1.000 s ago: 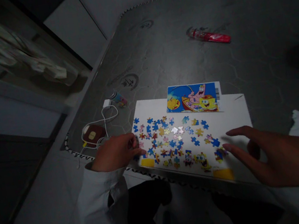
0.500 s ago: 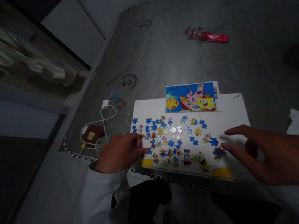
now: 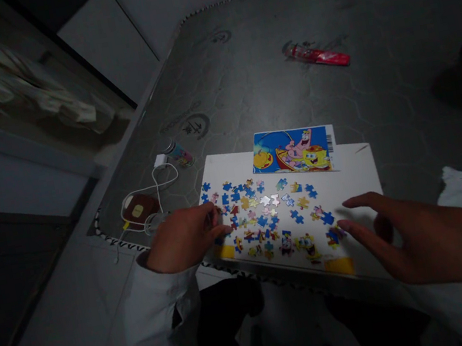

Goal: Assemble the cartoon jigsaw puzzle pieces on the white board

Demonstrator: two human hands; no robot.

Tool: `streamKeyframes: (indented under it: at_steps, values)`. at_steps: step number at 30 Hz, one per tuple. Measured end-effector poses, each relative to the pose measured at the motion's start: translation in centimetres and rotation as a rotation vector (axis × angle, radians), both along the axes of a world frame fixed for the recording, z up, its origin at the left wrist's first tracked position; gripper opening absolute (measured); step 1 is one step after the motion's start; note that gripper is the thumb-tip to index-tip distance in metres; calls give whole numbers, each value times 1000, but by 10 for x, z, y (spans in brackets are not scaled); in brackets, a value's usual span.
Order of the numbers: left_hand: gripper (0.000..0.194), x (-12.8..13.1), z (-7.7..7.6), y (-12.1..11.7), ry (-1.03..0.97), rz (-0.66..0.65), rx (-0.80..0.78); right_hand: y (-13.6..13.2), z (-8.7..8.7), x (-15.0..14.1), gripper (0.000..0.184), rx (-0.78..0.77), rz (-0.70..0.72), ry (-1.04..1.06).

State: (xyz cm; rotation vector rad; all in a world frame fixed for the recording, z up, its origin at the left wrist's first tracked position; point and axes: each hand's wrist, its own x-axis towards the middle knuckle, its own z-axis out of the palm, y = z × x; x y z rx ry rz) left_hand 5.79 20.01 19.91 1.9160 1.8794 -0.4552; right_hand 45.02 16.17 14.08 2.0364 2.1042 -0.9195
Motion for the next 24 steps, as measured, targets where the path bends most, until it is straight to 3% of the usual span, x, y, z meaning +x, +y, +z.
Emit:
streamKeyframes:
  at_steps: [7, 16, 24]
  values:
    - [20, 14, 1, -2, -130, -178, -7, 0, 10, -6, 104, -15, -15, 24]
    - [23, 5, 3, -5, -73, -142, 30, -1, 5, 7, 106, -14, 24, -21]
    - [22, 15, 5, -11, -128, -241, -15, -3, 13, 0, 99, 1, 41, 10]
